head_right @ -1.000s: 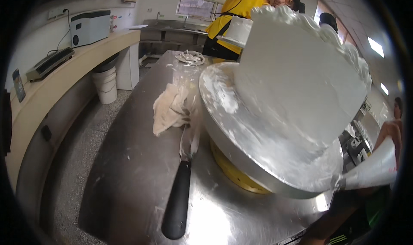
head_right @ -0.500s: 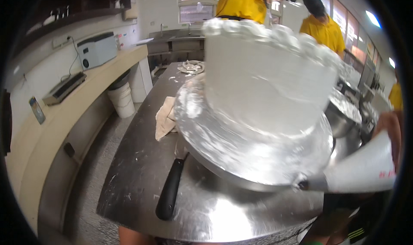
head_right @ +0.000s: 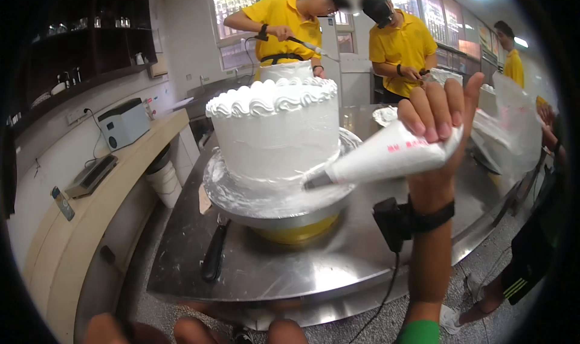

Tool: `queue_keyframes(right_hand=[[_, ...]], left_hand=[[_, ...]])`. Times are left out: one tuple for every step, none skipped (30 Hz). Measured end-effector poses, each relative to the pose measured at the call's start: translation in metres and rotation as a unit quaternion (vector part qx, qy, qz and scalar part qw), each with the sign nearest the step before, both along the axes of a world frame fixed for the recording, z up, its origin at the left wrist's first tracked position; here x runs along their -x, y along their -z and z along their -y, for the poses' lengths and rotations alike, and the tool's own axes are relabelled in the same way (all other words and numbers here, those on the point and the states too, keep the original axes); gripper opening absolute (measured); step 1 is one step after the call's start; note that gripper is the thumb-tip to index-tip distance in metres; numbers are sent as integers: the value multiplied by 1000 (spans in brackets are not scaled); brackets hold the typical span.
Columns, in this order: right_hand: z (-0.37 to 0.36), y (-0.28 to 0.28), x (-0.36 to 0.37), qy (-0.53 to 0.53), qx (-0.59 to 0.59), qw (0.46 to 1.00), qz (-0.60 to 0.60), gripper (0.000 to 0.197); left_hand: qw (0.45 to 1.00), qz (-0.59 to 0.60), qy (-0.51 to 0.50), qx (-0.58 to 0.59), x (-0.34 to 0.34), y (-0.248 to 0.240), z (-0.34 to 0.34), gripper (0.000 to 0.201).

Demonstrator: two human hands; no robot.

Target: Decorate a cake by piping frosting onto the bottom edge and top rim using a pastry bag.

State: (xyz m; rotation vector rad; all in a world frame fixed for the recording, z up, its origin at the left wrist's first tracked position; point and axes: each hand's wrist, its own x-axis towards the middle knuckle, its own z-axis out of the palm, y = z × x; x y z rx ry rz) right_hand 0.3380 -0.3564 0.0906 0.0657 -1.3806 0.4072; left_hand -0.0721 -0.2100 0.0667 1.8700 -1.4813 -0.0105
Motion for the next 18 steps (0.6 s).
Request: queue_keyframes(right_hand=[[3, 0, 6, 24, -11, 999, -39, 54], [4, 0, 14, 78, -25, 994, -74, 53], [9, 1, 19, 105, -19, 992, -72, 53], [12, 2, 24, 161, -15, 984, -72, 54], [13, 3, 28, 202, -15, 977, -73, 54], [17, 5, 30, 237, -19, 970, -51, 56], [17, 2, 35, 237, -18, 970, -50, 56], [17, -1, 39, 255, -46, 966, 14, 58], [17, -4, 43, 275, -70, 955, 80, 59], [18, -6, 50, 265, -64, 958, 94, 62], [17, -5, 54, 270, -60, 956, 96, 62], [14, -4, 57, 259, -55, 959, 101, 62], [11, -3, 59, 247, -50, 962, 107, 63], [9, 0, 64, 260, -40, 961, 86, 63], [6, 2, 68, 261, -38, 961, 88, 63], [3, 4, 72, 274, -27, 959, 69, 62], [-1, 5, 73, 286, -16, 957, 50, 62], [-2, 5, 76, 289, -11, 956, 50, 62]], left_hand=[[1000, 0, 4, 3, -10, 9, 4, 23], [979, 85, -179, -42, -19, 23, 10, 15], [926, 164, -332, -74, -41, 39, 3, 23], [840, 235, -478, -101, -63, 52, -1, 39], [812, 248, -515, -119, -88, 56, 2, 39], [784, 261, -547, -135, -112, 58, 3, 39], [783, 261, -548, -134, -119, 62, 6, 39], [747, 283, -590, -116, -125, 67, 8, 43], [711, 304, -627, -95, -129, 72, 8, 46], [697, 295, -644, -117, -130, 77, 8, 51], [701, 293, -641, -112, -130, 80, 10, 51], [696, 271, -655, -116, -130, 82, 12, 54], [690, 248, -669, -121, -130, 84, 14, 57], [688, 240, -669, -146, -131, 87, 15, 62], [689, 240, -669, -142, -132, 91, 14, 62], [688, 235, -672, -142, -133, 94, 12, 63], [687, 230, -675, -142, -134, 96, 11, 63], [690, 227, -674, -139, -134, 98, 9, 63]])
